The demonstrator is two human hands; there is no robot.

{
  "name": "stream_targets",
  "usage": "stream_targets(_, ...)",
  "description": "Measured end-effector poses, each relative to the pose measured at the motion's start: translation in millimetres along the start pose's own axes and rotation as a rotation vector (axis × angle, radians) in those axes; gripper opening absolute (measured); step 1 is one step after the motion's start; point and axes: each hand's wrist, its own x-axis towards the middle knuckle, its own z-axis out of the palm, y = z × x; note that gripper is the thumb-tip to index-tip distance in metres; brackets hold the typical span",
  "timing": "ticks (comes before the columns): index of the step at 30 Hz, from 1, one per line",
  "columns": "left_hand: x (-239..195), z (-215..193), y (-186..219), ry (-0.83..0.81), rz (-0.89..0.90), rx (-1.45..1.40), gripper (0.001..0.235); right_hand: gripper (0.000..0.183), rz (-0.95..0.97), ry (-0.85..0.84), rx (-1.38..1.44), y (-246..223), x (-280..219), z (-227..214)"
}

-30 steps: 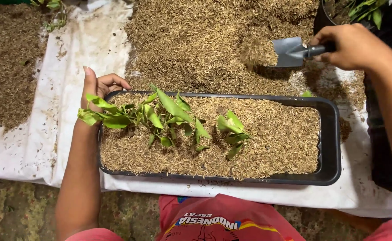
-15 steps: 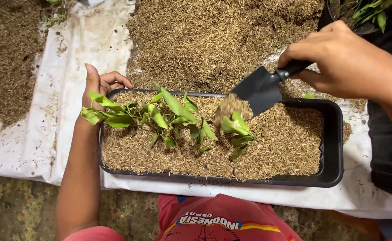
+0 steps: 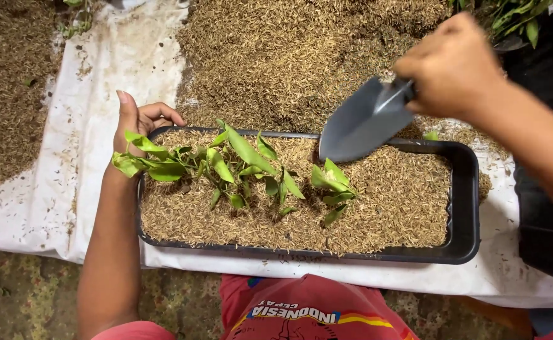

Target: The person places small green seedlings into a black rectangular tray filled with rice husks. Using a small hand trowel, they scoop husks from a nearby pile and cover the base of each seedling, then pat the husks down by hand to secure the plants.

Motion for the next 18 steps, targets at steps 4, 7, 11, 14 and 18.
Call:
stream_targets(4, 1, -3, -3, 0.007, 0.029, 0.057, 0.096, 0.030, -0.221, 0.377, 0.164, -27, 14, 11)
stream_targets(7, 0, 0, 1, 0.019, 0.016, 0.077, 0.097, 0.036, -0.231, 0.434, 0.203, -29, 25, 7)
stream_targets(11, -1, 1, 1, 0.010, 0.015, 0.052, 0.096, 0.036, -0.285, 0.435, 0.189, -38, 37, -2)
stream_targets(14, -3, 2, 0, 0.005, -0.043, -0.066, 0.094, 0.025, -0.344, 0.452, 0.260, -43, 46, -1)
stream_targets(18, -3, 4, 2, 0.017, -0.058, -0.085, 0.093, 0.034, -0.396, 0.415, 0.251, -47, 56, -7)
